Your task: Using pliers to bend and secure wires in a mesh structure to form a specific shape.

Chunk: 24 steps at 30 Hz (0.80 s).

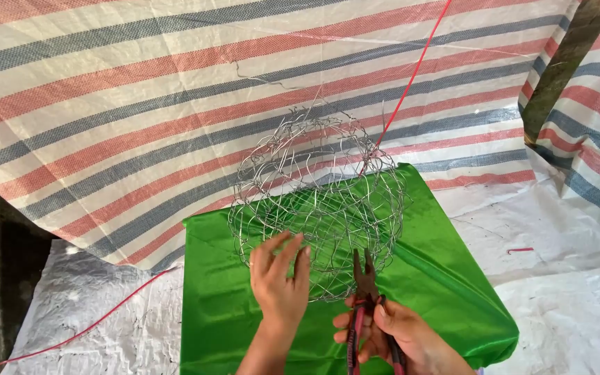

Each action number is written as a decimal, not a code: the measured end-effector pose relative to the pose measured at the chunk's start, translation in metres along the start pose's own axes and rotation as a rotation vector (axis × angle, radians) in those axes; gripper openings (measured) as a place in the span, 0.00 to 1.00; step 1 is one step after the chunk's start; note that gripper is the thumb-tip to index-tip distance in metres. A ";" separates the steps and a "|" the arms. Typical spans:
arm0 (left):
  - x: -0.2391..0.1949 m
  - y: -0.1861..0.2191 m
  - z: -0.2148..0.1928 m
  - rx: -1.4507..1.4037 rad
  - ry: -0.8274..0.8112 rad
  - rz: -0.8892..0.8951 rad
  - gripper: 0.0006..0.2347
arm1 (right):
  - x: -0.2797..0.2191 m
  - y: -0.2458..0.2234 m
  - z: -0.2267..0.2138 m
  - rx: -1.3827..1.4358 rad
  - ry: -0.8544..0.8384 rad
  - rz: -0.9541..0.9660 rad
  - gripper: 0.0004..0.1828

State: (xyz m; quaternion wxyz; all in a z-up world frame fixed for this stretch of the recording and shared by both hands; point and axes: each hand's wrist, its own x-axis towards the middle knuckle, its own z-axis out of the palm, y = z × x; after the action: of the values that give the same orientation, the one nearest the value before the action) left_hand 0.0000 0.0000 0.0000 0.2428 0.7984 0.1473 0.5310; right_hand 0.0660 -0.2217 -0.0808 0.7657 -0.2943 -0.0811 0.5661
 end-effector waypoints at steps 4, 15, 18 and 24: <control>0.022 -0.002 0.012 0.111 -0.055 0.032 0.18 | -0.008 0.008 -0.010 -0.035 -0.002 -0.015 0.30; 0.049 -0.012 0.046 0.224 -0.094 0.108 0.14 | -0.023 0.015 -0.004 -0.147 0.082 0.111 0.29; 0.053 -0.015 0.045 0.188 -0.117 0.028 0.11 | -0.022 0.015 -0.010 -0.173 0.066 0.119 0.30; 0.068 -0.033 0.050 0.241 0.080 0.108 0.10 | -0.021 0.026 -0.029 -0.189 -0.054 0.084 0.30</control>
State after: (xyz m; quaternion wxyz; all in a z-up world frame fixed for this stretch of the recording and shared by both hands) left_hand 0.0732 0.0493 0.0191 0.1100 0.8067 0.1762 0.5532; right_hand 0.0508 -0.2463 -0.1143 0.7076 -0.3528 -0.1423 0.5955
